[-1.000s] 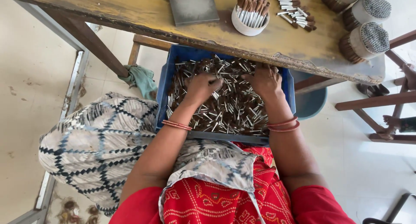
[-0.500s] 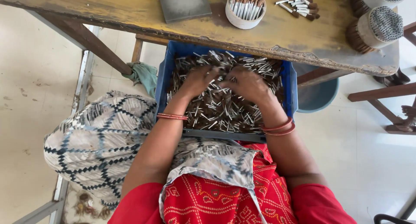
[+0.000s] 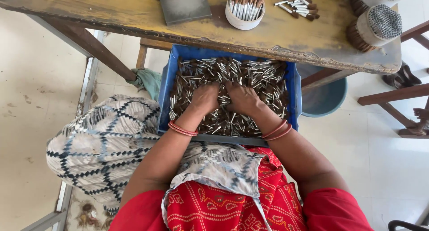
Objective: The person assembles round brushes at a workbench. They press brown bristle tufts into a perforated round brush base, dip the filled base into a container of powder, and sort through a tray of metal ferrule pins, placing finished brush heads into a bowl on the table.
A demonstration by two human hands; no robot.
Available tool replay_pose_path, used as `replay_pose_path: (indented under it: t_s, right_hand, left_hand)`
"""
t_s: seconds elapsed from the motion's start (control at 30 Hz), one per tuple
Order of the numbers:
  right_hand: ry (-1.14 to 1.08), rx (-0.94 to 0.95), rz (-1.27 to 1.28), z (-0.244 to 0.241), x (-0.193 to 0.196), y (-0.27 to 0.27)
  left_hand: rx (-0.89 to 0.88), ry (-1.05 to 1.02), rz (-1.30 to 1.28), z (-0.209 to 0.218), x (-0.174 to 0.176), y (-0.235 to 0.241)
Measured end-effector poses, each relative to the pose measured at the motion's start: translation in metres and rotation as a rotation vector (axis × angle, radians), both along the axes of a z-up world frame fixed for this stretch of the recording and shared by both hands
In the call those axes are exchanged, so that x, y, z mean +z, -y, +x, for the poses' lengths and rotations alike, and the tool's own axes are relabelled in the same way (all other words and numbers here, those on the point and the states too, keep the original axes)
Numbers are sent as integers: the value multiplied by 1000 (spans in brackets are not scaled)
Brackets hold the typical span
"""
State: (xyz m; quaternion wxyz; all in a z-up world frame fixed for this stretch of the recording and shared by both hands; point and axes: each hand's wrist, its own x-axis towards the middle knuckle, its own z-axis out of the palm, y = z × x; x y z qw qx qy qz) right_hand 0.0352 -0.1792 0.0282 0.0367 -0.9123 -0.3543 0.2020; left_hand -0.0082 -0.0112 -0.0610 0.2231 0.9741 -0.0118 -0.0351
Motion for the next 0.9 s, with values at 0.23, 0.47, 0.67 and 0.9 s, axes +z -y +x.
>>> replay_pose_path:
  t_s: [0.23, 0.47, 0.67, 0.9]
  right_hand:
    - [-65, -216, 326, 22, 13, 10]
    - [-132, -321, 459, -8, 43, 12]
    - [-122, -270, 505, -8, 45, 24]
    - [-159, -178, 762, 7, 49, 25]
  left_hand:
    - [235, -183, -497, 13, 11, -4]
    - [343, -426, -1667, 7, 37, 17]
    - [442, -349, -1616, 7, 50, 15]
    - [90, -207, -894, 0, 61, 19]
